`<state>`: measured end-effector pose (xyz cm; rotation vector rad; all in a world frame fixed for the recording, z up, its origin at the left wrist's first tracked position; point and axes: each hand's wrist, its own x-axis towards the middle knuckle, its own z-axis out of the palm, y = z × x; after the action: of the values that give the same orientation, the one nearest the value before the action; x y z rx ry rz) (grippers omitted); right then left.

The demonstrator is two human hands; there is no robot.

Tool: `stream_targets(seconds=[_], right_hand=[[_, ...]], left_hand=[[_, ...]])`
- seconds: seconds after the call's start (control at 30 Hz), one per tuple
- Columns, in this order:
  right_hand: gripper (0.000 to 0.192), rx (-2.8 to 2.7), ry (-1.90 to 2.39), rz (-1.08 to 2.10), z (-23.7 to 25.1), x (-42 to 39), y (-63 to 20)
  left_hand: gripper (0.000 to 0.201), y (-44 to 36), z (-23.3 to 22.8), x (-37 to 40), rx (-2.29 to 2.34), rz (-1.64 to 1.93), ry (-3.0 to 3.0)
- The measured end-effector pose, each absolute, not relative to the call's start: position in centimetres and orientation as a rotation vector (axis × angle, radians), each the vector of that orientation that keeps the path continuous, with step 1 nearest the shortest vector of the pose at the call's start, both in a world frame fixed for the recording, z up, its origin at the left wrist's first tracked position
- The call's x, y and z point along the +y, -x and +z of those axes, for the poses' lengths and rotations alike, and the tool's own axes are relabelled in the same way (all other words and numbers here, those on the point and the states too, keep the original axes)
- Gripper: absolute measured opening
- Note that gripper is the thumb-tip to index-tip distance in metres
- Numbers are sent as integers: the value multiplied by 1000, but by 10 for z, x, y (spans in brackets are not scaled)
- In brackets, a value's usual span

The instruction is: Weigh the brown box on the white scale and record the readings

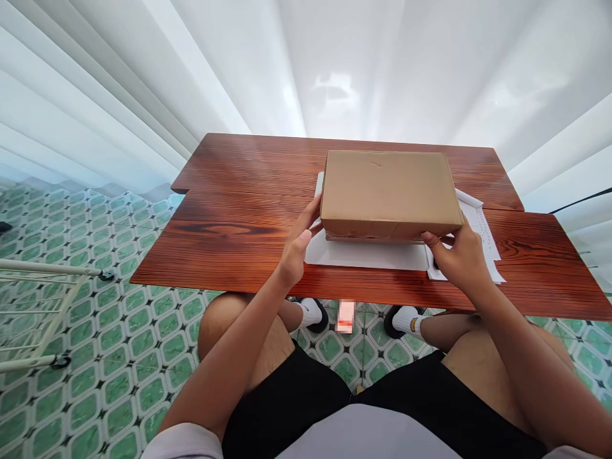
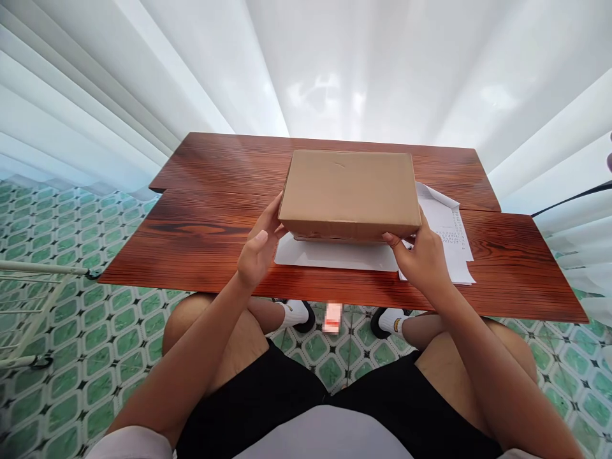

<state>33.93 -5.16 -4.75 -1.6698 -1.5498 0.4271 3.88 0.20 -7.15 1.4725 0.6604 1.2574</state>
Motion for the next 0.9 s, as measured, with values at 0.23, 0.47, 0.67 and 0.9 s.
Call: stream_targets(seconds=[0.23,0.47,0.67,0.9], right_hand=[[58,-1548,1719,411,-49,-54,-343],[51,-1520,1728,399,-52,-56,-346],[49,-1547,1748,345,-51,-57,-344],[47,-1551,1770,329,-53,-59,-346]], left_hand=[[60,-38,-75,1,642,1234,-1488],[59,-35,-77,1,677,1214,-1663],[14,-60,-96,-51,317,1913,-2526],[14,-102,-203,-116,103,-14,-2688]])
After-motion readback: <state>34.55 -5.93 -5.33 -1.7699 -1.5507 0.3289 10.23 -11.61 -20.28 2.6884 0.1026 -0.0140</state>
